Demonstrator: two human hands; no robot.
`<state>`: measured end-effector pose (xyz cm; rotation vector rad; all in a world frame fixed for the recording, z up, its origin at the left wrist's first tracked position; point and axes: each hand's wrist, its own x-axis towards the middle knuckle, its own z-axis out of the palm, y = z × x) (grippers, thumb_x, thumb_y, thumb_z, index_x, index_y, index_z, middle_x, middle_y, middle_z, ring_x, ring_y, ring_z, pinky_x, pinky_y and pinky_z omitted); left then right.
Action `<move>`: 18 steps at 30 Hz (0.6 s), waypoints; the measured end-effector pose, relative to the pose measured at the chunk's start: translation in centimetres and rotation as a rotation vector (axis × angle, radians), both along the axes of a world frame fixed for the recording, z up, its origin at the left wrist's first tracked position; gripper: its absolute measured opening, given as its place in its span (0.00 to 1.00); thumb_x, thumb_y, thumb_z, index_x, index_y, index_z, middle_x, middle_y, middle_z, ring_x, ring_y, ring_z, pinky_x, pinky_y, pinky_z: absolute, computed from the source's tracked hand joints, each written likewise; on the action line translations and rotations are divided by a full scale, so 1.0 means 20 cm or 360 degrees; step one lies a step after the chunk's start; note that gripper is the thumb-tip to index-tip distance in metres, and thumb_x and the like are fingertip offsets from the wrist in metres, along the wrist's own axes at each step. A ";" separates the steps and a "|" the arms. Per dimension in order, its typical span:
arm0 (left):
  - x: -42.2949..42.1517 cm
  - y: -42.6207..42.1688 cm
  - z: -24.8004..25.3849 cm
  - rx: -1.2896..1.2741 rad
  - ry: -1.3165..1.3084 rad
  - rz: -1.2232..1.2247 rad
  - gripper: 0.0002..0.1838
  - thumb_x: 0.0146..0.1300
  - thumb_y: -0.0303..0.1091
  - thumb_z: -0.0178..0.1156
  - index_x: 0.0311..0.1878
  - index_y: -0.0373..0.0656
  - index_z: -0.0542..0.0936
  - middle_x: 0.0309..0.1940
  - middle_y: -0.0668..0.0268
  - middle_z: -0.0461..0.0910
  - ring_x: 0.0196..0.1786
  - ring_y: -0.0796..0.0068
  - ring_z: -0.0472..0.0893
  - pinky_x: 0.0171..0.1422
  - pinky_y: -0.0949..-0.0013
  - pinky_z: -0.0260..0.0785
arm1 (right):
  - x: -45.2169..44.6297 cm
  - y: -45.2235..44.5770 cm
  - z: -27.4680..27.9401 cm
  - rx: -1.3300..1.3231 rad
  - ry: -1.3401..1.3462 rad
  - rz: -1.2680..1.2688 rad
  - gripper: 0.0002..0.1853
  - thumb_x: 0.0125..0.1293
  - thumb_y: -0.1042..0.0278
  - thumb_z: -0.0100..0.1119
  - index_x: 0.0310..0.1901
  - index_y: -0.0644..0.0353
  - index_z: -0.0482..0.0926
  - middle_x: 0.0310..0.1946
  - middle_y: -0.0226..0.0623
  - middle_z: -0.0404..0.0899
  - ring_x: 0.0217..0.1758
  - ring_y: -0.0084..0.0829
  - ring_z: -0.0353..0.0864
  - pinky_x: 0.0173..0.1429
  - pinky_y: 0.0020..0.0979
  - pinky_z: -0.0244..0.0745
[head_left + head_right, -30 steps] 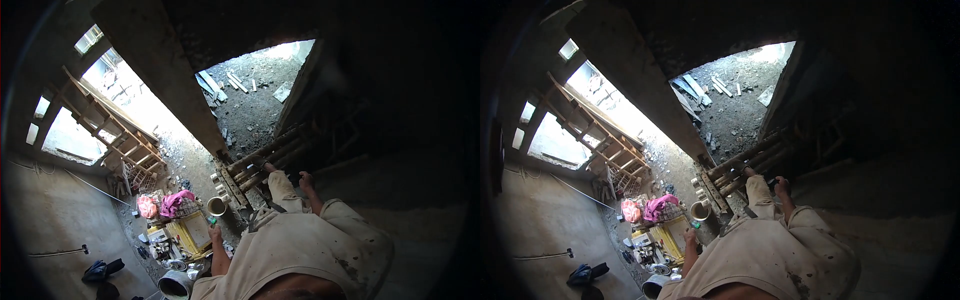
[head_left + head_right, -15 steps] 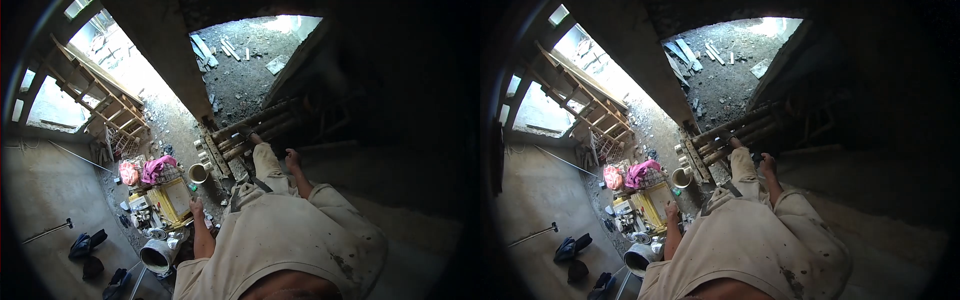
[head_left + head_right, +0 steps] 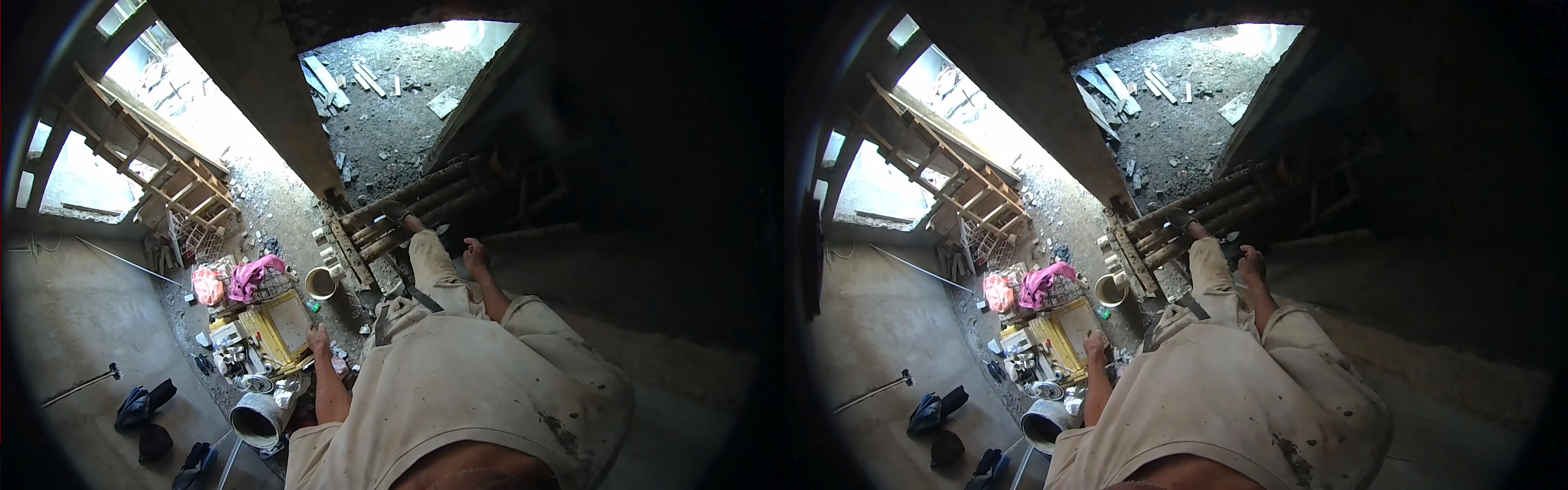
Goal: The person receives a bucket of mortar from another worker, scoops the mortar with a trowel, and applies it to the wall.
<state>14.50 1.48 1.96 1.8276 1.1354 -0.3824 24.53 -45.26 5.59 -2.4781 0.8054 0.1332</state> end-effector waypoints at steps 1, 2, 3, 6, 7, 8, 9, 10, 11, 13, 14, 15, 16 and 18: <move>0.02 -0.02 0.05 0.0017 -0.0002 -0.0063 0.27 0.53 0.36 0.56 0.56 0.33 0.66 0.53 0.49 0.69 0.55 0.56 0.70 0.59 0.65 0.60 | 0.00 0.00 0.01 0.0004 0.0011 -0.0003 0.18 0.50 0.73 0.55 0.46 0.51 0.75 0.36 0.37 0.77 0.41 0.35 0.77 0.46 0.34 0.72; 0.01 -0.01 -0.01 -0.0002 -0.0036 -0.0027 0.27 0.53 0.37 0.56 0.56 0.34 0.66 0.53 0.49 0.69 0.55 0.55 0.70 0.59 0.65 0.59 | 0.00 0.00 0.01 0.0057 0.0033 -0.0005 0.18 0.50 0.73 0.54 0.46 0.51 0.75 0.37 0.40 0.76 0.43 0.38 0.76 0.48 0.35 0.72; 0.01 -0.01 -0.05 0.0002 -0.0028 -0.0030 0.27 0.53 0.37 0.56 0.56 0.34 0.66 0.53 0.49 0.69 0.55 0.55 0.70 0.59 0.65 0.59 | 0.01 0.01 0.03 0.0110 0.0051 -0.0007 0.18 0.50 0.73 0.53 0.46 0.52 0.75 0.38 0.43 0.76 0.45 0.40 0.76 0.49 0.36 0.71; 0.04 -0.01 -0.05 0.0072 0.0000 -0.0038 0.27 0.53 0.37 0.56 0.55 0.34 0.66 0.52 0.49 0.70 0.55 0.55 0.70 0.59 0.65 0.60 | 0.01 0.02 0.05 0.0125 0.0060 -0.0007 0.18 0.51 0.73 0.52 0.46 0.52 0.75 0.40 0.44 0.75 0.46 0.40 0.75 0.50 0.36 0.71; 0.04 -0.02 -0.02 0.0095 0.0001 -0.0115 0.26 0.54 0.36 0.55 0.55 0.34 0.67 0.52 0.49 0.70 0.55 0.55 0.70 0.59 0.64 0.60 | 0.01 0.02 0.04 0.0129 0.0059 -0.0011 0.18 0.51 0.73 0.52 0.46 0.52 0.75 0.40 0.44 0.75 0.46 0.40 0.75 0.50 0.36 0.71; 0.04 -0.02 0.00 0.0118 0.0001 -0.0191 0.26 0.54 0.36 0.55 0.55 0.34 0.67 0.52 0.49 0.70 0.55 0.55 0.70 0.59 0.64 0.60 | 0.01 0.02 0.03 0.0139 0.0075 -0.0020 0.18 0.52 0.73 0.52 0.47 0.52 0.75 0.42 0.43 0.75 0.47 0.40 0.75 0.51 0.36 0.70; 0.04 -0.02 0.00 0.0120 -0.0001 -0.0193 0.26 0.54 0.36 0.55 0.55 0.34 0.67 0.52 0.49 0.70 0.55 0.55 0.70 0.59 0.64 0.60 | 0.00 0.01 0.02 0.0148 0.0091 -0.0029 0.18 0.52 0.73 0.53 0.48 0.52 0.74 0.43 0.43 0.75 0.48 0.39 0.74 0.51 0.36 0.70; 0.03 -0.02 0.01 0.0094 0.0012 -0.0156 0.26 0.54 0.36 0.55 0.55 0.34 0.67 0.52 0.49 0.70 0.54 0.55 0.70 0.58 0.64 0.60 | 0.00 0.01 0.00 0.0150 0.0089 -0.0031 0.18 0.52 0.73 0.53 0.48 0.52 0.74 0.43 0.43 0.75 0.48 0.39 0.74 0.51 0.36 0.70; 0.03 -0.02 0.03 0.0069 0.0025 -0.0119 0.25 0.54 0.36 0.55 0.54 0.34 0.67 0.51 0.49 0.70 0.53 0.56 0.71 0.57 0.64 0.61 | 0.00 0.01 0.00 0.0138 0.0120 -0.0037 0.18 0.53 0.73 0.52 0.48 0.52 0.74 0.44 0.43 0.74 0.48 0.39 0.74 0.52 0.37 0.70; 0.02 -0.03 0.06 0.0020 0.0014 -0.0043 0.25 0.53 0.36 0.55 0.54 0.34 0.67 0.50 0.49 0.71 0.52 0.57 0.71 0.56 0.65 0.62 | 0.00 0.01 0.00 0.0126 0.0149 -0.0042 0.18 0.54 0.72 0.52 0.48 0.52 0.74 0.44 0.43 0.74 0.49 0.39 0.74 0.52 0.37 0.70; 0.02 -0.03 0.07 -0.0032 0.0003 0.0035 0.25 0.53 0.36 0.55 0.54 0.34 0.67 0.49 0.49 0.72 0.51 0.57 0.72 0.55 0.65 0.63 | -0.01 0.02 0.01 0.0126 0.0141 -0.0040 0.18 0.54 0.72 0.52 0.48 0.52 0.74 0.44 0.42 0.74 0.49 0.39 0.74 0.52 0.37 0.70; 0.01 -0.02 0.03 -0.0033 -0.0002 0.0037 0.25 0.53 0.36 0.55 0.54 0.34 0.67 0.49 0.49 0.72 0.51 0.57 0.72 0.55 0.65 0.63 | 0.00 0.02 0.01 0.0125 0.0133 -0.0036 0.18 0.54 0.72 0.52 0.48 0.52 0.74 0.44 0.42 0.74 0.49 0.39 0.74 0.52 0.37 0.70; 0.00 0.01 -0.01 -0.0057 0.0059 0.0111 0.26 0.53 0.36 0.55 0.54 0.34 0.67 0.49 0.48 0.72 0.50 0.59 0.72 0.54 0.66 0.63 | 0.00 0.02 0.02 0.0124 0.0129 -0.0033 0.18 0.54 0.72 0.52 0.48 0.52 0.74 0.44 0.42 0.74 0.49 0.39 0.74 0.52 0.37 0.70; -0.03 0.03 -0.06 -0.0083 0.0114 0.0192 0.26 0.52 0.37 0.56 0.54 0.35 0.67 0.49 0.48 0.72 0.50 0.60 0.73 0.54 0.66 0.63 | 0.01 0.03 0.03 0.0149 0.0111 -0.0042 0.17 0.53 0.73 0.52 0.47 0.52 0.74 0.43 0.42 0.75 0.47 0.39 0.75 0.51 0.36 0.71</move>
